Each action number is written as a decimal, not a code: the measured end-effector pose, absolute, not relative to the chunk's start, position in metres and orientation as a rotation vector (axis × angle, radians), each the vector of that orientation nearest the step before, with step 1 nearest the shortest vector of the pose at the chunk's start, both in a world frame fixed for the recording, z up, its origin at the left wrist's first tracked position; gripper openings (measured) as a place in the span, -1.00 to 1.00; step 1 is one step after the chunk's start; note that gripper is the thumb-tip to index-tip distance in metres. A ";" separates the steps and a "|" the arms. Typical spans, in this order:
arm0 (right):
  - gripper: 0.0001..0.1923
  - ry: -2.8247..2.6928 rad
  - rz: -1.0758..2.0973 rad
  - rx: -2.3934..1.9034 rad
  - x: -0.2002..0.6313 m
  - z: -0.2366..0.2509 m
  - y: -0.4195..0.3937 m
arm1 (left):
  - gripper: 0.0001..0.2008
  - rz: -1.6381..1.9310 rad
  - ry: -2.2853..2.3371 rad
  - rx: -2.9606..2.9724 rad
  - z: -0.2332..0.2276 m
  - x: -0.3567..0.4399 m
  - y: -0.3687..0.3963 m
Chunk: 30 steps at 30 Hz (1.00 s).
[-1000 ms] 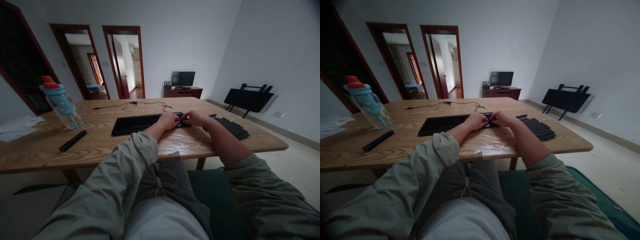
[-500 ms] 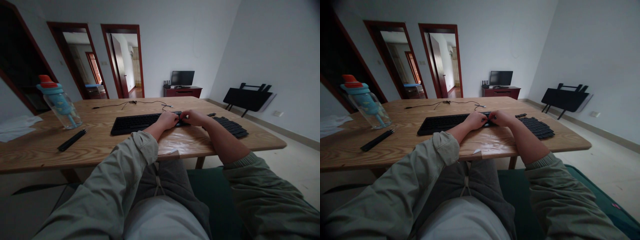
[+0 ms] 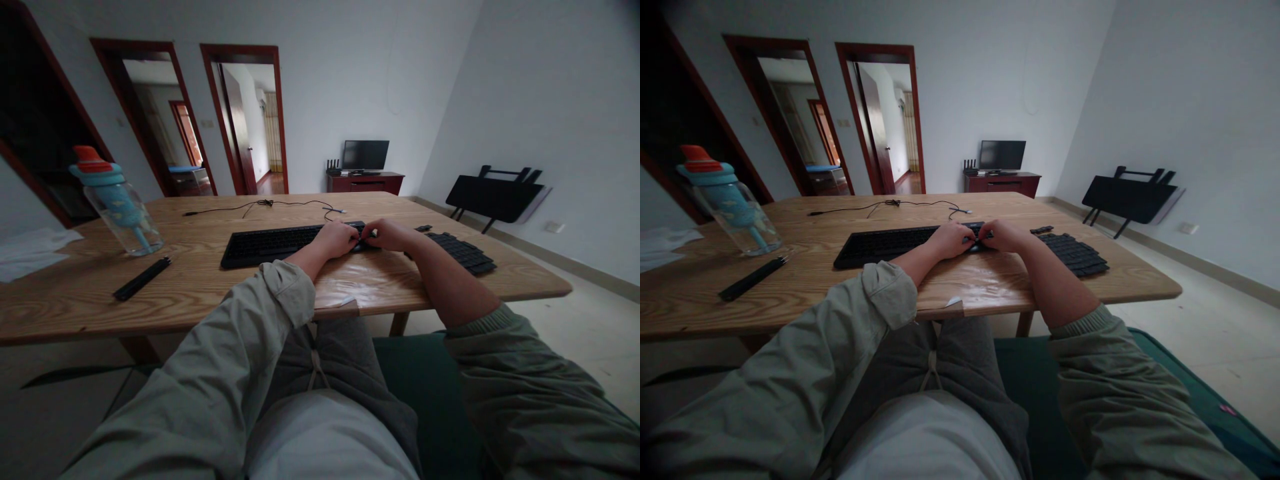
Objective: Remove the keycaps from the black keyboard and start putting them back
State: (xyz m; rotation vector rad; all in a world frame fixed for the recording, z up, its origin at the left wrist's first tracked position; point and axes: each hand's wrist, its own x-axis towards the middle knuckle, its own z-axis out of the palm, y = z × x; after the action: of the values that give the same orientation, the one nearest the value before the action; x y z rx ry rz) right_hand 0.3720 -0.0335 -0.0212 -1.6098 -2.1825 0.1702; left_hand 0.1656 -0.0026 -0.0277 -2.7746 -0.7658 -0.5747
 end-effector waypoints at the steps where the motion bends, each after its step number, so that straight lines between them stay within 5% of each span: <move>1: -0.82 -2.183 0.167 -1.614 0.372 -0.021 -0.033 | -0.72 -0.577 -0.766 -2.773 -0.028 0.166 -0.002; 30: -0.69 -2.283 0.114 -1.667 0.371 -0.016 -0.038 | -0.70 -0.528 -0.718 -2.769 -0.028 0.166 -0.002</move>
State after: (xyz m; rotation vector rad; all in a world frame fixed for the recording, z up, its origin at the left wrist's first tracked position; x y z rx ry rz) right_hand 0.3710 -0.0381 -0.0162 -1.6666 -2.2832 0.1144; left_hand 0.1664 -0.0016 -0.0276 -2.7694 -0.7183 -0.5282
